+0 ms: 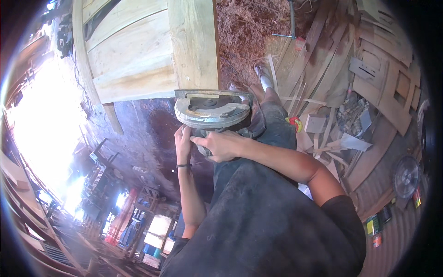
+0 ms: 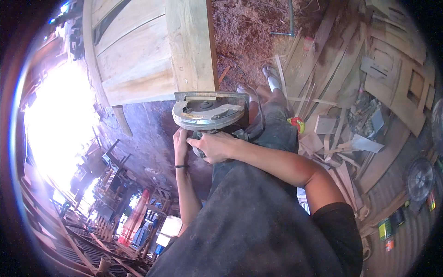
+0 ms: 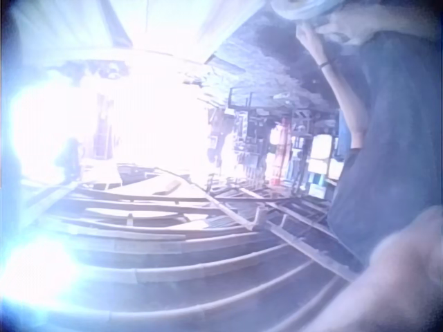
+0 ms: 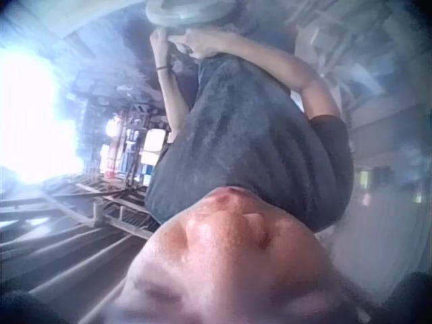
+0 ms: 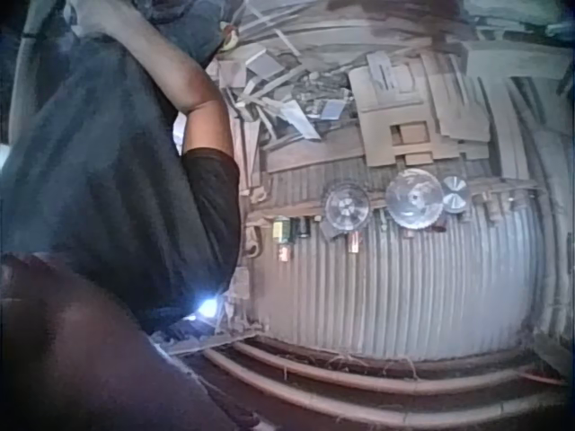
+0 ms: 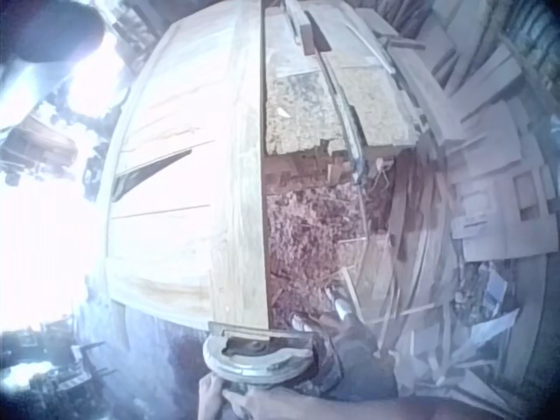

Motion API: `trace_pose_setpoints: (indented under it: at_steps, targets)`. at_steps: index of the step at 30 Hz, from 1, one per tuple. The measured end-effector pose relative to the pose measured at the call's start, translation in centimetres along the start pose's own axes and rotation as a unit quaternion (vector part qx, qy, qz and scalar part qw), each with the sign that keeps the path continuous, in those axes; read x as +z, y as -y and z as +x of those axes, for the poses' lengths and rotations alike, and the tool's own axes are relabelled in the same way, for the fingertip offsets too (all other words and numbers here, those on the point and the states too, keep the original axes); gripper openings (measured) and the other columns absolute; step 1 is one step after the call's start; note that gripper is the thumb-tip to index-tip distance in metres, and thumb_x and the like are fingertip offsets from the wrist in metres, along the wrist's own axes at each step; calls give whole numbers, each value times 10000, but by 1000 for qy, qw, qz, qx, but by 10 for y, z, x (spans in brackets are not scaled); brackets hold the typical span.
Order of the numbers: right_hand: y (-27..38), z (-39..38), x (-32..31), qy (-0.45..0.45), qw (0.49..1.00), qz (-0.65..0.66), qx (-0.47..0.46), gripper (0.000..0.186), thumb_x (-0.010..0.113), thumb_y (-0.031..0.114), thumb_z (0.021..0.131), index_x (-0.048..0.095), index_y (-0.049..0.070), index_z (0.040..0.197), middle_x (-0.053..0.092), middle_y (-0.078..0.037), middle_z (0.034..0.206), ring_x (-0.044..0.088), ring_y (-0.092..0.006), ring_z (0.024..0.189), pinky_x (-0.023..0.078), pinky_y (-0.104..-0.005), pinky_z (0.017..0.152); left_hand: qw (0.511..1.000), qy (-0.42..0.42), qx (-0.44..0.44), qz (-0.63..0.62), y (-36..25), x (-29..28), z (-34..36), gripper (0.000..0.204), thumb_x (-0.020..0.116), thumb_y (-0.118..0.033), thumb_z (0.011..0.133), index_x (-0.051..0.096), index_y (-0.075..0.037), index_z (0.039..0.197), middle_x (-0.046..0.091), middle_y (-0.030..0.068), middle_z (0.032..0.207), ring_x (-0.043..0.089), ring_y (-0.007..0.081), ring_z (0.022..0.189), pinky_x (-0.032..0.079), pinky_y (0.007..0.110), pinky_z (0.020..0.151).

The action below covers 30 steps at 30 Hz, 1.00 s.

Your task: Cutting a wooden door or panel using a circular saw and a hand saw.

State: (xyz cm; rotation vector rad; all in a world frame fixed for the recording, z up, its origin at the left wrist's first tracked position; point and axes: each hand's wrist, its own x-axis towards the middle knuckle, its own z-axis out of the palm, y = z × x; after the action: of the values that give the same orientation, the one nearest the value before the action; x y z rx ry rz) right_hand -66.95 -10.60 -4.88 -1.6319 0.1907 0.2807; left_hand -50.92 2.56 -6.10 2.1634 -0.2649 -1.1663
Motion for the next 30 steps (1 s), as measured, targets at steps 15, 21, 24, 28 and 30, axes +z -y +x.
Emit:
trace_pose_setpoints:
  at_steps: [15,21,24,28,30]
  targets:
    - [-1,3,-2,16,1000,3,-11,660,650,119,807,448,50,1432,681,-281,930,690,-434,855,557,-524,771,998,-10,40,37,11,-4,2,301,526,-222,930,594,42,802,547,6,723,465,96,693,394,288,627]
    - [1,1,-5,23,1000,-4,-6,688,655,123,803,426,48,1447,679,-270,896,692,-428,827,564,-518,750,999,-15,39,24,8,0,1,292,526,-213,927,586,37,787,557,13,723,472,98,692,397,290,625]
    - [0,3,-3,22,1000,-9,-9,694,655,124,801,421,45,1449,677,-268,888,692,-428,820,567,-517,735,999,-17,30,16,9,-2,2,276,531,-204,924,589,25,781,551,5,724,466,89,690,392,281,621]
    - [-4,0,-3,25,1000,-11,-9,695,655,125,798,422,41,1448,678,-271,891,691,-429,823,567,-516,733,1000,-20,22,4,11,4,0,260,535,-196,922,590,12,777,543,-7,727,459,77,691,383,269,617]
    - [-7,3,1,18,1000,-8,-11,696,655,125,798,422,39,1448,679,-272,895,691,-429,825,567,-516,736,1000,-18,17,-3,8,4,1,260,535,-197,923,597,16,788,544,-6,728,461,78,690,384,270,616]
